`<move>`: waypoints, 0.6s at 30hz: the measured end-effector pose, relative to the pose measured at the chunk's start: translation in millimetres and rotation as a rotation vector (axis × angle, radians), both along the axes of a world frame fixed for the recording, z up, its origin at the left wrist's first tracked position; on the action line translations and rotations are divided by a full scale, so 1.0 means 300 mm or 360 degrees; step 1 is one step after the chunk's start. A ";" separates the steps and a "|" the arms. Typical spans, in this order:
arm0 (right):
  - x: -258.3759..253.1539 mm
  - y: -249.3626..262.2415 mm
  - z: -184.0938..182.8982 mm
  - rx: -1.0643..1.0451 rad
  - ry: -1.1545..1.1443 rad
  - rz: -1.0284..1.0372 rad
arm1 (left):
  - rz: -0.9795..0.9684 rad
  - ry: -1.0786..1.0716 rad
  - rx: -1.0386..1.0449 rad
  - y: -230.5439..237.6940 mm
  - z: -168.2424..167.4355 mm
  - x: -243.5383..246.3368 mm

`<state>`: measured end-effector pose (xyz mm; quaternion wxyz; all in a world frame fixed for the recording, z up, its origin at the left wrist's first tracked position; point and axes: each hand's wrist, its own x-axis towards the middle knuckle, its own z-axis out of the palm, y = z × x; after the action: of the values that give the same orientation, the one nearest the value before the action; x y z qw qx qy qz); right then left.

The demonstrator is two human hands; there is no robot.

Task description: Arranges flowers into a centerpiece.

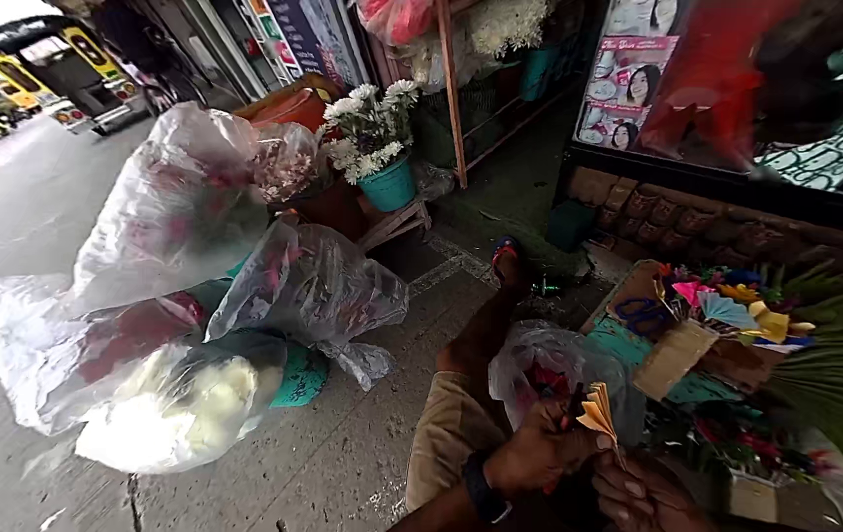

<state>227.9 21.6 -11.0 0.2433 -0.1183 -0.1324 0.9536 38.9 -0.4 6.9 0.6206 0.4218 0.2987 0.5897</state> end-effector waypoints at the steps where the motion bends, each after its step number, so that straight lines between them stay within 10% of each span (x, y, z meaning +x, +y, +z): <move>1: 0.001 -0.008 0.002 0.0111 -0.0103 -0.0017 | 0.0002 0.0064 0.0002 -0.012 0.006 -0.001; 10: 0.234 0.135 -0.055 0.0352 -0.2018 -0.1529 | 0.0395 0.0120 -0.0239 0.011 -0.031 -0.058; 18: 0.231 0.616 -0.222 0.0308 -0.2098 -0.0924 | 0.0538 0.0290 -0.0283 0.053 -0.035 -0.092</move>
<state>297.3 206.5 -77.8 0.3656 -0.6768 -0.2985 0.5650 11.3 15.4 -3.5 0.5181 0.3609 0.4708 0.6161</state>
